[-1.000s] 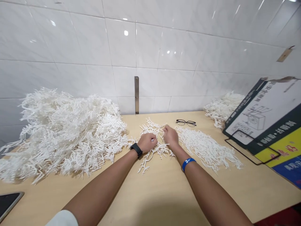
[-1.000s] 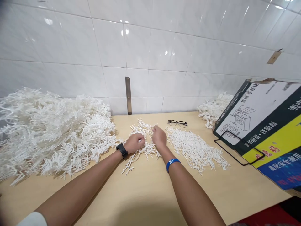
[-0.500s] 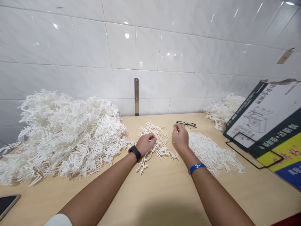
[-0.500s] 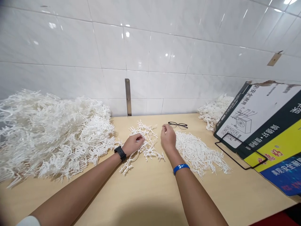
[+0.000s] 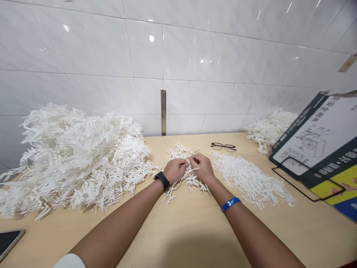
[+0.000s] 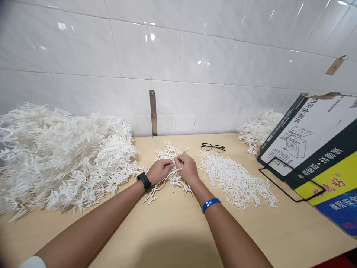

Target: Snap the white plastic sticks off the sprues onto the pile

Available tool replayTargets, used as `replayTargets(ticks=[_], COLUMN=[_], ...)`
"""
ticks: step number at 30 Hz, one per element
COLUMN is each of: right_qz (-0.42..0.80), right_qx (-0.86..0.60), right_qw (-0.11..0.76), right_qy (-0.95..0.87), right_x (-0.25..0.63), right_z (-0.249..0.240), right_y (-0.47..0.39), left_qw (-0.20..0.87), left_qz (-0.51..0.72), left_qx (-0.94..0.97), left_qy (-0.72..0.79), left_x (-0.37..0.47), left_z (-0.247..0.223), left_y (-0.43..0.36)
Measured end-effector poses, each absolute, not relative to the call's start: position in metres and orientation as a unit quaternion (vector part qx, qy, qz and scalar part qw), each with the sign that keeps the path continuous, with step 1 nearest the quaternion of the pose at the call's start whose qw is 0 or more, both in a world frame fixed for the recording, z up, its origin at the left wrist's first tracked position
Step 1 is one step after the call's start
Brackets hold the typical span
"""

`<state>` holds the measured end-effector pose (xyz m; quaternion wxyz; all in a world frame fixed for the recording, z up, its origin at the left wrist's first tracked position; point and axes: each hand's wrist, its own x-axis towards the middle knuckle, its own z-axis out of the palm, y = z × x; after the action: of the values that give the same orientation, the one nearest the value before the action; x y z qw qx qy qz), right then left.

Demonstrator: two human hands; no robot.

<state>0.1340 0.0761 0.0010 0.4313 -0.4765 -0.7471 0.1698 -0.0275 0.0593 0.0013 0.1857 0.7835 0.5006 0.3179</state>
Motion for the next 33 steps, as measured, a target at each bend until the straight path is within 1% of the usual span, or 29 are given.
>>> replayTargets(ticks=[6,10,11,16,18,19,20,22,24,26,29,33], right_qz=[0.175,0.149,0.136,0.026,-0.008,-0.005,0.016,0.101,0.208,0.278,0.291,0.294], right_qx=[-0.537,-0.614,-0.635,-0.678,-0.660,-0.640,-0.619,-0.575,-0.528,-0.480,-0.437,-0.426], right_qw=[0.464,0.548,0.556,0.500,0.502,0.508,0.514,0.504,0.461,0.406,0.358,0.354], right_qy=[-0.682,-0.548,-0.520,-0.538,-0.560,-0.576,-0.594,-0.636,-0.682,-0.726,-0.772,-0.779], right_x=[0.131,0.165,0.177,0.207,0.200,0.194,0.187,0.172,0.160,0.152,0.146,0.143], right_z=[-0.003,-0.002,-0.002,0.002,0.004,0.005,0.006,0.009,0.010,0.009,0.003,-0.005], right_y=[0.080,0.096,0.100,0.108,0.105,0.102,0.098,0.091,0.083,0.078,0.077,0.083], left_qw=[0.163,0.142,0.143,0.175,0.182,0.184,0.185,0.186,0.186,0.188,0.191,0.187], left_qz=[0.307,0.286,0.283,0.305,0.314,0.318,0.321,0.322,0.324,0.327,0.324,0.307], left_qx=[0.801,0.820,0.819,0.779,0.771,0.769,0.770,0.774,0.775,0.775,0.780,0.795], left_qy=[0.488,0.475,0.478,0.519,0.523,0.522,0.520,0.513,0.509,0.507,0.500,0.488], left_x=[-0.024,-0.025,-0.025,-0.027,-0.027,-0.027,-0.027,-0.026,-0.026,-0.026,-0.026,-0.026], left_z=[0.003,0.002,0.002,0.000,-0.001,-0.001,-0.001,0.000,0.000,0.000,0.000,-0.001], left_y=[0.058,0.056,0.056,0.058,0.059,0.059,0.059,0.059,0.059,0.059,0.059,0.060])
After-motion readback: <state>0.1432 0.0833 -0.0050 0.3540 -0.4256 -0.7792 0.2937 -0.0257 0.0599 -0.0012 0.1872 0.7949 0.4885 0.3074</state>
